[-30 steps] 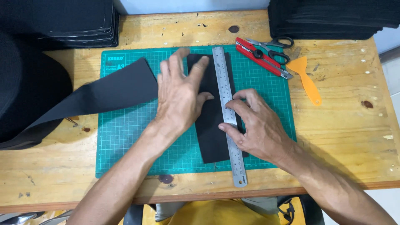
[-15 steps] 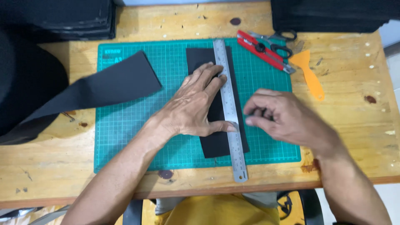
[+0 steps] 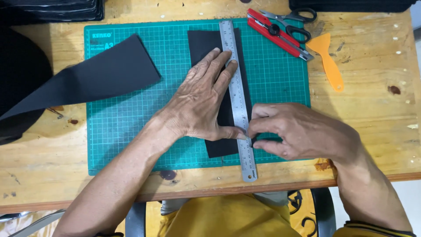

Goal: The person measures a piece of black fabric on a green cutting mat using a metal ruler and a red utility knife. They align the ruler to mark specific lengths and cut the fabric into smaller rectangular pieces, repeating the process for multiple sections.

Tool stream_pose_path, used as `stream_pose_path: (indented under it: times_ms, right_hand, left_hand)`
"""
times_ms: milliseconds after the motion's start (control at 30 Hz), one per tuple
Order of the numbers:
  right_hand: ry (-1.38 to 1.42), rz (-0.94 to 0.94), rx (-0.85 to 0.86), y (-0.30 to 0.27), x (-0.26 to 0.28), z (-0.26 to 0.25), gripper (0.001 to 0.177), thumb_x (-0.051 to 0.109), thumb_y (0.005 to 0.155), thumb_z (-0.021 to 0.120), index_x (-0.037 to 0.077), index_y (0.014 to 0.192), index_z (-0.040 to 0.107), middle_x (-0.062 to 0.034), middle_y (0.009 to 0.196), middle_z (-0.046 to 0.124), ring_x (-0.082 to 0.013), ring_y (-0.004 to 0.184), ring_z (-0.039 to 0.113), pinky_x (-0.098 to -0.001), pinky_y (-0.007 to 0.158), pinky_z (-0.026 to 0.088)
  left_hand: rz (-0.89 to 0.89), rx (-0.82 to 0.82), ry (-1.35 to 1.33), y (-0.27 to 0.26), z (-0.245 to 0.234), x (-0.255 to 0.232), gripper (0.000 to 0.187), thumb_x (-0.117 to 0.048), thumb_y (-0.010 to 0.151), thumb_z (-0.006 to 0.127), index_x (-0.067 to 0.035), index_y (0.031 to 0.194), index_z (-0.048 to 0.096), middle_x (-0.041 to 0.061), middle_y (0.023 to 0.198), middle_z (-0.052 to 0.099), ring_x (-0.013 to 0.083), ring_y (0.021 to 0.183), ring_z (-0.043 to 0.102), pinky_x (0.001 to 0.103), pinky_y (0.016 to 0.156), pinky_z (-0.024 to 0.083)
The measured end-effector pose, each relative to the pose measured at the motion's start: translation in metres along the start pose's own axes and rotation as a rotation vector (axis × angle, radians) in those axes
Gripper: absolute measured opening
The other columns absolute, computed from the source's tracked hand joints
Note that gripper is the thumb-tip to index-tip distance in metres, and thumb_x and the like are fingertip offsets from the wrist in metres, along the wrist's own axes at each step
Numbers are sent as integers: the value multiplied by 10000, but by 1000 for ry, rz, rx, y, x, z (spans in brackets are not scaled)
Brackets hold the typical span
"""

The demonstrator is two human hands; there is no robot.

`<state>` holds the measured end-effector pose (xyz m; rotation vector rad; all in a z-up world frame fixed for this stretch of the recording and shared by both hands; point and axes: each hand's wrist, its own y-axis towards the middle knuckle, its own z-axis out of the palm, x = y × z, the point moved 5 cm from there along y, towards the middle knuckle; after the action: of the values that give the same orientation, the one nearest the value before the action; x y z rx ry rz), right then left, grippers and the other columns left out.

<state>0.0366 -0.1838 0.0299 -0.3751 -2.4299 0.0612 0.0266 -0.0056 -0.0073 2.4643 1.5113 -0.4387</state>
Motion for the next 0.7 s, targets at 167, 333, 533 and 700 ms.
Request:
stream_pose_path:
  times_ms: [167,333,533,700]
  right_hand:
    - [30,-113,-14,1,4,1,64,139,939,698,132,986,741,-14,939,617,-185,699,630,-343,551,503]
    - [-15,-154,-4,1,3,4,65,99,964,648,95,900,655,-22,867,570,-208,722,574,-358,600,486]
    - [19,-60,73,-3,0,7,242,260,878,805,157,1070,699,0,999,603,-214,825,625,-382,677,511]
    - [-89,-177,38,0,7,11,137,154,970,683,111,847,639,-19,852,527,-217,749,561,-390,607,489]
  left_hand:
    - [-11,24,-3,-2,1,-3,1552,-977,656,789,-3,1642,90,232,1712,-1,435,1586,2,587,1274,116]
    - [-13,16,-13,-1,0,-5,1547,-967,664,795,-17,1647,73,232,1714,-20,448,1590,-3,607,1278,104]
    - [-40,52,-1,-1,4,-2,1523,-924,695,816,-37,1653,34,213,1718,-51,412,1590,-50,575,1280,76]
    - [-42,56,20,0,6,-2,1531,-917,704,822,-27,1650,11,219,1715,-70,422,1592,-43,565,1286,84]
